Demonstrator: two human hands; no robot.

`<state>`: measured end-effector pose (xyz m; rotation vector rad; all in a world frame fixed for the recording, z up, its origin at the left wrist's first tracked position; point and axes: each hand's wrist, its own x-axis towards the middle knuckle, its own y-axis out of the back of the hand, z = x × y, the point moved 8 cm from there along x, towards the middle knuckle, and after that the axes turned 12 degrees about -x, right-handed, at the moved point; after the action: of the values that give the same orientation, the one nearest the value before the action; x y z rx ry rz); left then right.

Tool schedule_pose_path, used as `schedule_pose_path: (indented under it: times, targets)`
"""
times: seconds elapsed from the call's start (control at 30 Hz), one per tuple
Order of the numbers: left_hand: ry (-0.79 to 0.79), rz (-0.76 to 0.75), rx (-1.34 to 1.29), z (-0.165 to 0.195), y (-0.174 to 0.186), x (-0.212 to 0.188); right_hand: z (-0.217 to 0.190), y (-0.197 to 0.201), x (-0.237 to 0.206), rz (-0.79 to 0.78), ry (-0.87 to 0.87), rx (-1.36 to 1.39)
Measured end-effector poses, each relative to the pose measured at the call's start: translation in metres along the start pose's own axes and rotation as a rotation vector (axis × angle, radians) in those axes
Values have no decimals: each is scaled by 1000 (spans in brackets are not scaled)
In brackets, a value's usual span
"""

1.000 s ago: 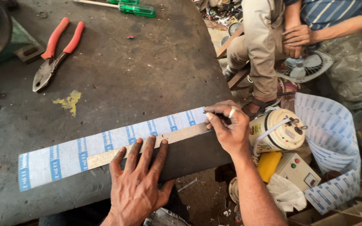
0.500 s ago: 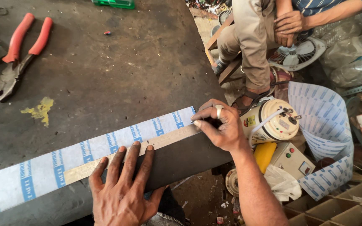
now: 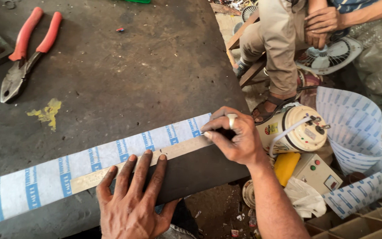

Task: The person measures and marks a large sheet of white insulation paper with blue text using a metal ruler and a white marker. They then use green-handled scissors to cut the sheet into a long strip and subsequently into smaller rectangular pieces on a cluttered workbench.

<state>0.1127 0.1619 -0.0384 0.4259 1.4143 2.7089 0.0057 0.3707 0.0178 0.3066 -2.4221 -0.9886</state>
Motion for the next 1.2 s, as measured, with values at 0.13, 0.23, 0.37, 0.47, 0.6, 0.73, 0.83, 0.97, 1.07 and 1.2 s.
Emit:
schedule_pose_path:
  times: [0.13, 0.23, 0.37, 0.47, 0.6, 0.73, 0.83, 0.97, 1.07, 1.2]
  targets:
    - [-53, 50, -17, 3, 7, 1, 6, 1, -4, 54, -59, 72]
    - [-55, 28, -13, 2, 6, 2, 5, 6, -7, 108, -44, 54]
    - [-19, 6, -18, -1, 3, 1, 9, 5, -3, 30, -32, 8]
    - [3, -32, -12, -5, -5, -1, 12, 3, -1, -37, -35, 4]
    - [-65, 35, 24, -5, -8, -5, 10, 2, -2, -42, -48, -34]
    - [-95, 81, 11, -6, -10, -10, 7, -1, -2, -63, -57, -82]
    - [-40, 12, 23, -11, -16, -11, 3, -2, 1, -61, -47, -104]
    - [-37, 11, 23, -10, -14, -9, -3, -2, 3, -47, -17, -156]
    - [-54, 28, 26, -7, -10, -7, -7, -1, 4, -34, 5, -190]
    - [-41, 16, 13, -4, -7, -5, -6, -1, 4, -22, -26, -222]
